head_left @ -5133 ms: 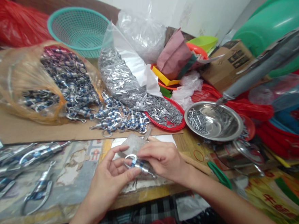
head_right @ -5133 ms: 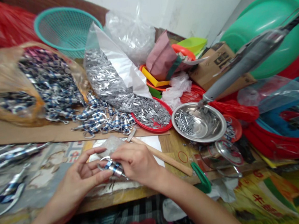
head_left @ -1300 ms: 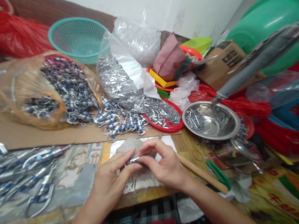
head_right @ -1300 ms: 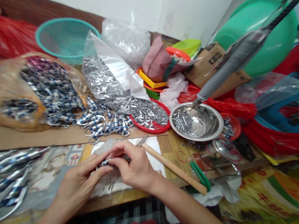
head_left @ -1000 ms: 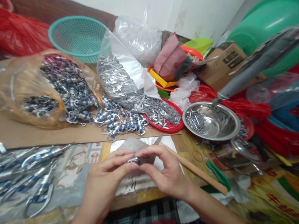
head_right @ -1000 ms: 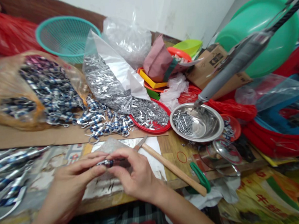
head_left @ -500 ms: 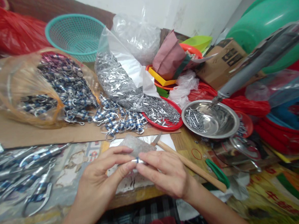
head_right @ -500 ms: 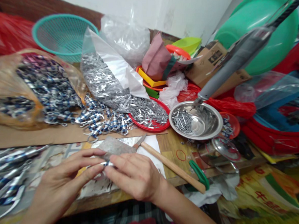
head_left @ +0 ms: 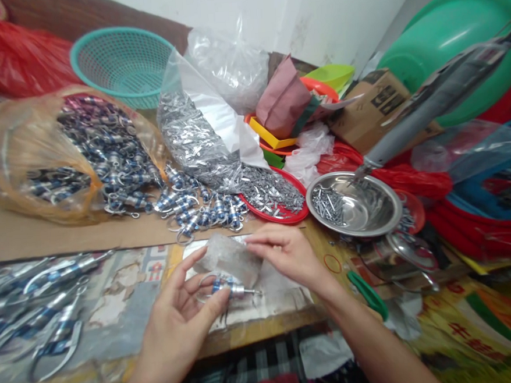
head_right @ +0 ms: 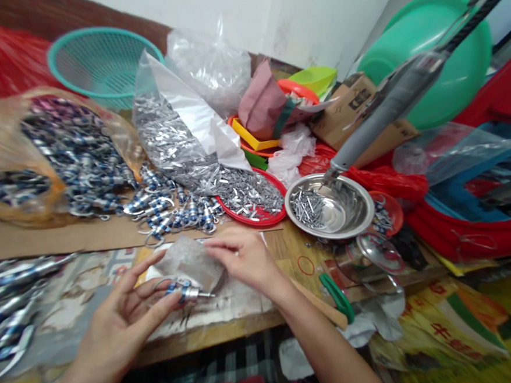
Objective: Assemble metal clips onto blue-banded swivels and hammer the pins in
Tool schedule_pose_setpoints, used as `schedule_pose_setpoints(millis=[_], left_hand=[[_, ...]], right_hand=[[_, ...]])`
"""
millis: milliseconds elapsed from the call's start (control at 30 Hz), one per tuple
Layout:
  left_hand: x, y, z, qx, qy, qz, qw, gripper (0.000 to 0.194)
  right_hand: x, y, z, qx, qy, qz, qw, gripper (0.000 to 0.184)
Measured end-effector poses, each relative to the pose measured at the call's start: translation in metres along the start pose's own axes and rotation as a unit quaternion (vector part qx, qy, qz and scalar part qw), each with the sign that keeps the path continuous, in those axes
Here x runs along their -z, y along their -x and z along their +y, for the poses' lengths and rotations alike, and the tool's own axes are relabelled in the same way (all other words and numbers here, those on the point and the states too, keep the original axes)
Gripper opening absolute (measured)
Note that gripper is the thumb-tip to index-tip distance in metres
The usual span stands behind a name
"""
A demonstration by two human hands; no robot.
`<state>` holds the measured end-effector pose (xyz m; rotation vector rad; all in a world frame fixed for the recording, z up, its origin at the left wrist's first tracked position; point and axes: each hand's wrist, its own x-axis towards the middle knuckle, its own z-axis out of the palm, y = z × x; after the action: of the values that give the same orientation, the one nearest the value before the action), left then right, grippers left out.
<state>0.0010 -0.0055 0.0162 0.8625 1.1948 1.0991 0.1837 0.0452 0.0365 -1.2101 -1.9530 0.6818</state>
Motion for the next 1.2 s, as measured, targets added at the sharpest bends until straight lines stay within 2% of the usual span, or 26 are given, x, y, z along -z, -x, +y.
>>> schedule_pose_setpoints(millis=[33, 100, 167, 233, 367, 467, 567, 733, 800, 867, 933, 967, 1033, 1100, 1200], left_hand=[[-0.001, -0.001, 0.001, 0.011, 0.005, -0.009, 1.000, 0.072], [-0.002, -0.003, 0.002, 0.022, 0.013, -0.031, 0.999, 0.079], [-0.003, -0.004, 0.003, 0.025, 0.018, -0.039, 0.999, 0.081], [-0.002, -0.004, 0.003, 0.026, 0.024, -0.037, 0.999, 0.081], [0.000, -0.006, -0.001, 0.028, 0.017, -0.033, 0.999, 0.078], [0.003, -0.009, -0.002, 0.037, 0.010, -0.043, 0.998, 0.078], [0.005, -0.011, -0.002, 0.041, 0.003, -0.061, 0.997, 0.076], [0.006, -0.013, -0.006, 0.024, 0.016, -0.045, 0.999, 0.075], [0.006, -0.014, -0.008, 0.015, 0.023, -0.037, 0.999, 0.074], [0.007, -0.015, -0.010, 0.011, 0.029, -0.035, 0.999, 0.073], [0.007, -0.016, -0.011, 0.015, 0.032, -0.039, 0.999, 0.073], [0.007, -0.016, -0.011, 0.019, 0.034, -0.040, 0.998, 0.073], [0.007, -0.016, -0.010, 0.024, 0.038, -0.042, 0.998, 0.074], [0.007, -0.015, -0.008, 0.025, 0.044, -0.046, 0.998, 0.073], [0.005, -0.013, -0.007, 0.019, 0.050, -0.047, 0.997, 0.072]], right_hand=[[0.003, -0.009, 0.011, -0.009, 0.053, -0.002, 0.999, 0.017], [0.006, -0.027, 0.032, -0.006, 0.141, -0.080, 0.987, 0.023], [0.002, -0.038, 0.046, 0.016, 0.172, -0.173, 0.970, 0.028], [-0.005, -0.045, 0.053, 0.033, 0.172, -0.210, 0.962, 0.027], [-0.017, -0.045, 0.054, 0.031, 0.192, -0.199, 0.960, 0.014], [-0.018, -0.043, 0.050, 0.018, 0.207, -0.178, 0.962, 0.015], [-0.015, -0.044, 0.047, 0.024, 0.204, -0.182, 0.962, 0.017], [-0.007, -0.051, 0.048, 0.041, 0.162, -0.193, 0.967, 0.025], [-0.005, -0.049, 0.045, 0.032, 0.148, -0.165, 0.975, 0.024], [-0.002, -0.042, 0.036, 0.014, 0.109, -0.108, 0.988, 0.021], [-0.002, -0.032, 0.021, 0.000, 0.017, -0.057, 0.998, 0.016], [-0.002, -0.027, 0.012, 0.000, -0.034, -0.051, 0.998, 0.013], [-0.004, -0.016, -0.003, 0.013, -0.097, -0.084, 0.992, 0.010], [-0.008, -0.009, -0.012, 0.028, -0.086, -0.134, 0.987, 0.012], [-0.013, -0.005, -0.017, -0.008, -0.082, -0.146, 0.986, 0.015]])
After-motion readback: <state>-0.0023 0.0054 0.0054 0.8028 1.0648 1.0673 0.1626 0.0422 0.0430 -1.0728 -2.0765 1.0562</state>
